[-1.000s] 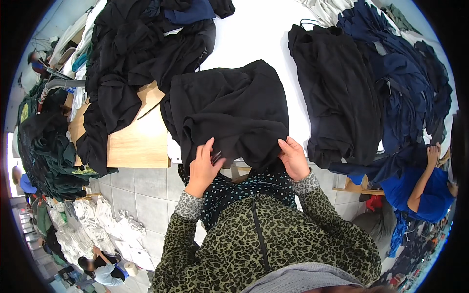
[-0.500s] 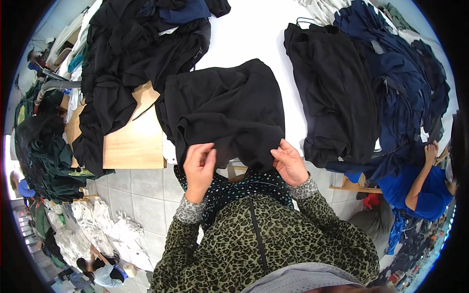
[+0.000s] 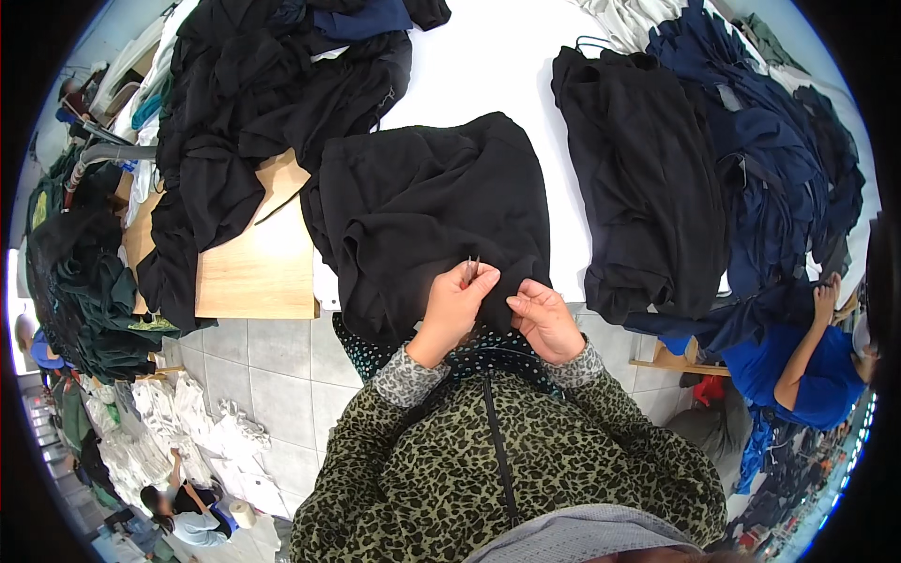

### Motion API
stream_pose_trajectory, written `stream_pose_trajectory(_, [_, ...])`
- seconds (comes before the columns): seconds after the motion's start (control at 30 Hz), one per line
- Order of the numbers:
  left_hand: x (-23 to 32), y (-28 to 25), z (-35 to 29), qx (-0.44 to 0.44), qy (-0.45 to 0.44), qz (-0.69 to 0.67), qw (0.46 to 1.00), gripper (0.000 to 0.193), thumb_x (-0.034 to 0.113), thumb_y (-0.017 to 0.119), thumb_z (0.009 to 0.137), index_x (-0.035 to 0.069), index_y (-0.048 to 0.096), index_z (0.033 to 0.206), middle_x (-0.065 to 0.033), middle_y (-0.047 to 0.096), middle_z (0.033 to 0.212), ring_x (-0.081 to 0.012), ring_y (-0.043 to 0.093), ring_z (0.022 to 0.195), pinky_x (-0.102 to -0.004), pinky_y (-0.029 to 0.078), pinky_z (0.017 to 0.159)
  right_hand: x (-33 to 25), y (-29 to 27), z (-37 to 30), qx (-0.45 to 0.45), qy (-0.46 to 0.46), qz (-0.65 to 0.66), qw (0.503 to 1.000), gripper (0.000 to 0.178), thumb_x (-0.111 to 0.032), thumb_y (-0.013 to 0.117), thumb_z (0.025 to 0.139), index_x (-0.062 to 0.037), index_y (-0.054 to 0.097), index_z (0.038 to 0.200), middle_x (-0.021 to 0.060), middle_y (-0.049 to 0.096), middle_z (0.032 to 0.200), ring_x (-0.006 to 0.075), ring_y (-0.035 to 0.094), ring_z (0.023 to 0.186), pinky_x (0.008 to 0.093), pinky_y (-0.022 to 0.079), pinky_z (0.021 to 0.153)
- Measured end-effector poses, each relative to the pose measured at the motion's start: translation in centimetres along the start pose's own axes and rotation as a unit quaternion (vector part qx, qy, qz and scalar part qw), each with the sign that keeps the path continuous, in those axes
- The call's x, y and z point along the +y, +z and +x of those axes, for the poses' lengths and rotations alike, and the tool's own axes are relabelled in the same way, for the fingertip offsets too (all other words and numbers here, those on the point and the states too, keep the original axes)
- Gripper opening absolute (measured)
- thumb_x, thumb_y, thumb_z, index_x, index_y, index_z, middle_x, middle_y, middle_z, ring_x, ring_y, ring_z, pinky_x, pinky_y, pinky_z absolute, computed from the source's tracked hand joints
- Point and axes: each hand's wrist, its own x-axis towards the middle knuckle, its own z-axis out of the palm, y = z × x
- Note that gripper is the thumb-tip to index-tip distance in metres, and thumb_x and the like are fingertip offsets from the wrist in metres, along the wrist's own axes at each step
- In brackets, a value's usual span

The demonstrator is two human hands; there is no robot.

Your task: Trimming loose threads from pieces of black fabric using small nippers in a textile workshop.

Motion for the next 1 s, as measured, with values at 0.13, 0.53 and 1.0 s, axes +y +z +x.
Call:
stream_pose_trajectory(0.13, [-0.2, -0.7, 0.2, -0.014, -0.052, -0.006, 0.999, 0.015, 0.017, 0.063, 0.091, 0.002, 0.062, 0.092, 0.008, 0.047, 0.063, 0.0002, 0.039, 0.049, -0.0166, 0.03, 0.044, 0.1, 0.5, 0.2, 0.057, -0.043, 0.01, 0.997, 0.013, -0.006, 0.06, 0.09, -0.0045, 0.056, 0.103, -0.0016, 0.061, 0.088, 0.0066, 0.055, 0.074, 0.0207, 0.043, 0.067])
stream_pose_trajectory(0.53, [-0.5, 0.2, -0.5, 0.002, 0.124, 0.095, 0.988, 0.011, 0.013, 0.061, 0.091, 0.002, 0.063, 0.092, 0.0052, 0.05, 0.066, -0.0003, 0.041, 0.051, -0.0163, 0.032, 0.046, -0.9, 1.9, 0.1, 0.065, -0.116, -0.017, 0.991, 0.042, -0.001, 0.059, 0.088, -0.0089, 0.043, 0.126, -0.0001, 0.058, 0.093, 0.0075, 0.053, 0.076, 0.0221, 0.042, 0.065])
stream_pose_trajectory(1.0, [0.2, -1.1, -1.1, 0.007, -0.007, 0.019, 1.0, 0.012, 0.011, 0.065, 0.087, 0.003, 0.059, 0.093, 0.0042, 0.048, 0.066, -0.0017, 0.038, 0.05, -0.0175, 0.03, 0.044, 0.0, 1.5, 0.4, 0.086, -0.101, -0.041, 0.99, 0.039, 0.001, 0.055, 0.088, -0.0086, 0.05, 0.126, -0.0032, 0.052, 0.088, 0.0061, 0.051, 0.077, 0.022, 0.044, 0.068])
